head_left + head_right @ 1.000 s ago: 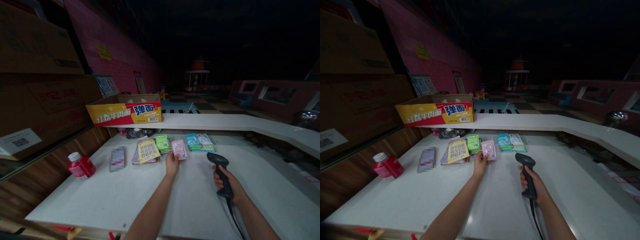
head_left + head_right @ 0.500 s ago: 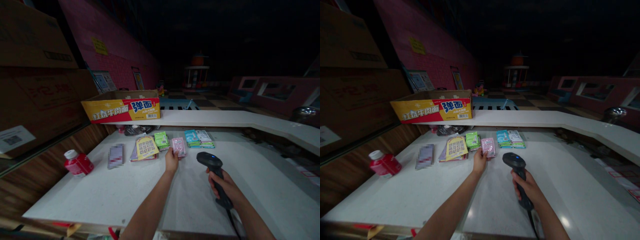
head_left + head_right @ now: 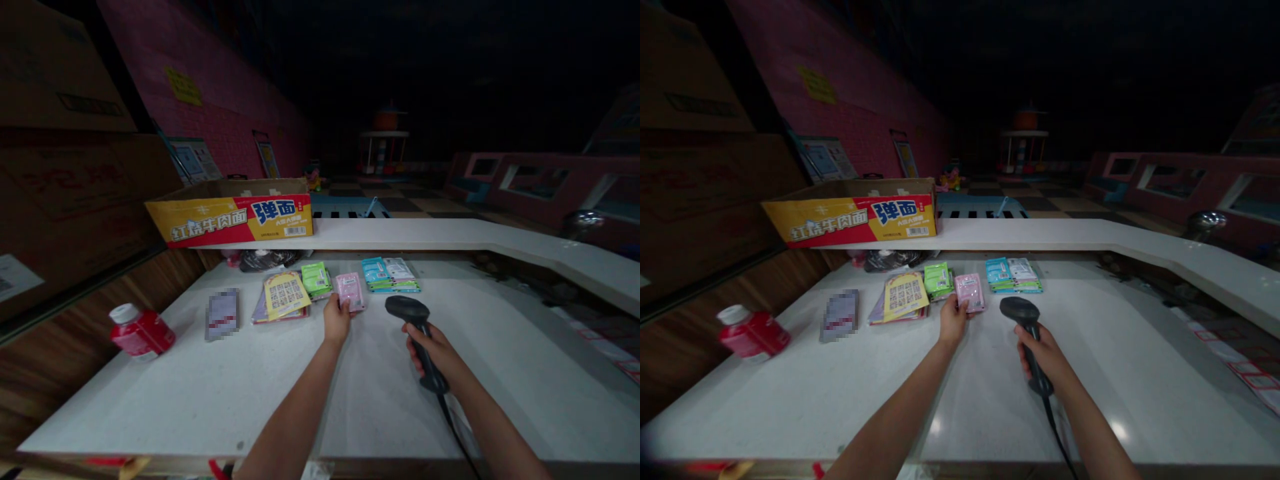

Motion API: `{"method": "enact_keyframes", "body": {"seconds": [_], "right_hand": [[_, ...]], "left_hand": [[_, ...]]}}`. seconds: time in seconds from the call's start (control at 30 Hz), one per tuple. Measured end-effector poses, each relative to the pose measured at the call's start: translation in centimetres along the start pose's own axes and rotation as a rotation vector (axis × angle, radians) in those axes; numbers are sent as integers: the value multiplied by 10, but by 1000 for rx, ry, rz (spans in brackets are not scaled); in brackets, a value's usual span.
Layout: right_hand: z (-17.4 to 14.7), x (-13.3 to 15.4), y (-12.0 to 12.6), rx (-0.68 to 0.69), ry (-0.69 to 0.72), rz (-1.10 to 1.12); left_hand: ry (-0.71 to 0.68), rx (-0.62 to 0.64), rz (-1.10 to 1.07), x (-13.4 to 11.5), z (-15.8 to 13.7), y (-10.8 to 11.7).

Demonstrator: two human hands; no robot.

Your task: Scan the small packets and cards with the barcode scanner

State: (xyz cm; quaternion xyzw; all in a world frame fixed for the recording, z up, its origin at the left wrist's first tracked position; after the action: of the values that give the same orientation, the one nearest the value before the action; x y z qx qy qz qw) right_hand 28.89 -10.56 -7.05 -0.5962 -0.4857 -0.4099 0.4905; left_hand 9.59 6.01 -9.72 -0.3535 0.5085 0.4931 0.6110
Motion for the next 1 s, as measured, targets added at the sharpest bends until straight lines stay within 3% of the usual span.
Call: {"method": "enact_keyframes", "body": {"seconds": [0.23, 0.67, 0.8, 1.0], "right_hand": [[22, -7, 35, -91, 53, 169], [31, -5, 39, 170, 156, 493], [36, -7, 45, 141, 184, 609], [44, -14, 49, 132, 140, 769]], "left_hand": [[2, -3, -64, 0, 2, 1], [13, 7, -158, -18, -2, 3], [107, 8, -302, -22, 10, -17], [196, 25, -473, -41, 58, -75]]}}
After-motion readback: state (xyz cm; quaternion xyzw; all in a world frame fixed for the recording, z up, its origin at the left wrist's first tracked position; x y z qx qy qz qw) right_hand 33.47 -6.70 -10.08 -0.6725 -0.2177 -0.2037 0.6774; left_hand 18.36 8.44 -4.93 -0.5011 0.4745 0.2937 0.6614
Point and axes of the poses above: each hand's wrist, its own z-axis towards the middle knuckle, its own y-axis out of the back of the hand, x = y × z, the point moved 8 cm from there along z, towards the middle knuckle, and after that the axes turned 14 degrees about x, right-handed, at the moved point
